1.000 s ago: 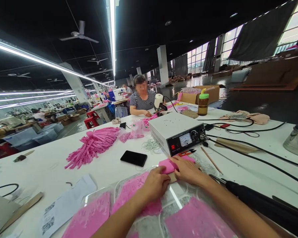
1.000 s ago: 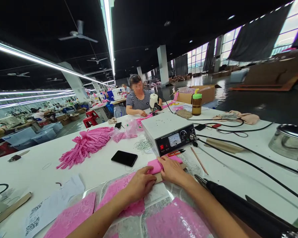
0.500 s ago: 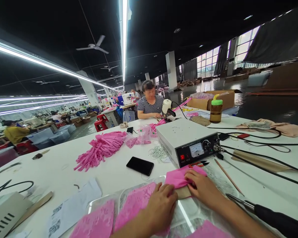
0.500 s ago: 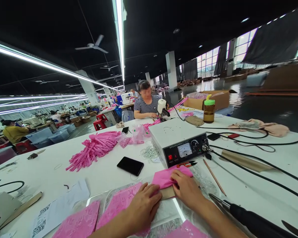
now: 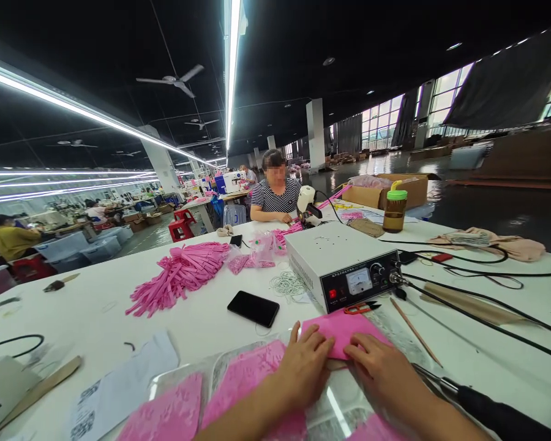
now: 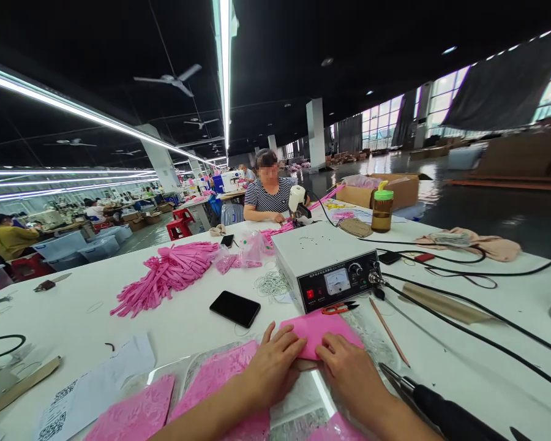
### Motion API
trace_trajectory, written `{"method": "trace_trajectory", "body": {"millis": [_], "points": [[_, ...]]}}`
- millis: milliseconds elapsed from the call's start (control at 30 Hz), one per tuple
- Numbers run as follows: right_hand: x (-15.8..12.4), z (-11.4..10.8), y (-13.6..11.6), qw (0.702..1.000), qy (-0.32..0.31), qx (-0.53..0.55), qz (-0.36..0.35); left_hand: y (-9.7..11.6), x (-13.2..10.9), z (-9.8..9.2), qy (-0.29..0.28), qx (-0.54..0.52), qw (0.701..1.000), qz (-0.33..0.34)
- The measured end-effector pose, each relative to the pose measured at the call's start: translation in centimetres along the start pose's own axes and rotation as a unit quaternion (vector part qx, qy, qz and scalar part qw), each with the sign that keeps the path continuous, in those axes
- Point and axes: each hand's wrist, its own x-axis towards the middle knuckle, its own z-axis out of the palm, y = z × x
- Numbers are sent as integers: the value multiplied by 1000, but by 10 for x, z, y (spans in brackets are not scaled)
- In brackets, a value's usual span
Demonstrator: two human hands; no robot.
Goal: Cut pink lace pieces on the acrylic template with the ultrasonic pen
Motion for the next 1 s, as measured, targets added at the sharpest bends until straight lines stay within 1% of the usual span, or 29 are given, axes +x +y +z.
{"method": "trace_trajectory", "body": {"millis": [167, 300, 533, 733, 867, 1000], "points": [[-9, -14, 0, 1000, -7, 28, 1, 3, -5, -6, -1, -9, 1000, -13], [-5, -20, -3, 998, -15, 66, 18, 3, -9, -14, -3, -39, 998, -42], [7, -17, -7, 992, -39, 100, 60, -6, 0, -17, -11, -86, 991, -103], [11, -11, -2, 993, -50, 87, 64, -12, 8, -15, -28, -114, 983, -142], [13, -8, -2, 997, -33, 53, 43, -15, 14, -15, -20, -135, 976, -167], [13, -4, -7, 1000, -11, 18, -19, -18, 17, -14, 5, -159, 969, -187]]}}
